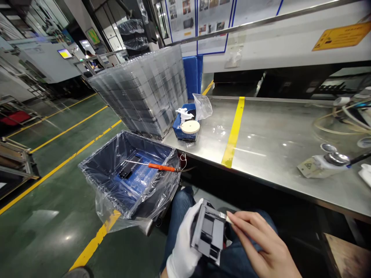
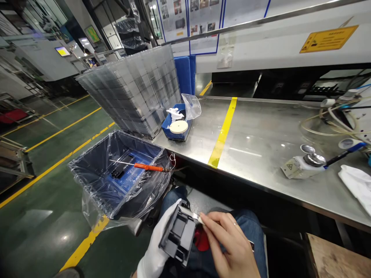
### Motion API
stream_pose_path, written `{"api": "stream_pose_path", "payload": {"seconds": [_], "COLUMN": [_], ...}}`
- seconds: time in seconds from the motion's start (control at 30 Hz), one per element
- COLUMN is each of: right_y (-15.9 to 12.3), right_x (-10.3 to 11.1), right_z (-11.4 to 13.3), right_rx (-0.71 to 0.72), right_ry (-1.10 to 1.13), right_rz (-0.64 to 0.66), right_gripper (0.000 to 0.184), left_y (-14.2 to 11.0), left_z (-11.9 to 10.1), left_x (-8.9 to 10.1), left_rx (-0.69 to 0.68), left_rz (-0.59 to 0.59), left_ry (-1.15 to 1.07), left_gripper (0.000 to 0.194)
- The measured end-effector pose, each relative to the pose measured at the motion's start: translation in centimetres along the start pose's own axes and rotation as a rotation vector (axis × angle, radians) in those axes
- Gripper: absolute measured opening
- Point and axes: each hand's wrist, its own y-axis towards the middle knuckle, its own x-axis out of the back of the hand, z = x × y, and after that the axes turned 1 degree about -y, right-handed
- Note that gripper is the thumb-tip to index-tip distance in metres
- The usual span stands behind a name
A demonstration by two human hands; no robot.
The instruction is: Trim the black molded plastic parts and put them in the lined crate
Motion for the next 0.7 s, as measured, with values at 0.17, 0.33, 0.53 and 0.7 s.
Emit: {"api": "stream_pose_path", "payload": {"seconds": [0.17,0.33,0.53,0.7], "right_y": [0.3,0.1,0.3,0.6], "right_x": [0.7,1.0,0.5,-0.4], "right_z": [-0.2,-0.7,-0.6,0.0], "right_rx": [-0.019,-0.070,-0.609,-0.676], "right_ry": [-0.084,-0.008,0.573,0.731], "right_rz": [0.022,0.027,0.318,0.503], "right_gripper": [0.023,0.022,0.047,0.064], "left_y": [-0.2,-0.4,-0.1,-0.2], "left_z": [-1.0,-1.5,-0.7,-0.5], "left_x": [-0.4,0.0,1.3,1.8], "left_rx": [-0.252,-0.311,-0.233,-0.364], "left_rz": [-0.055,-0.026,0.099,0.269], "left_ry": [0.282,0.426,0.540,0.611], "left_gripper": [0.079,0.063,0.041,0.051]}}
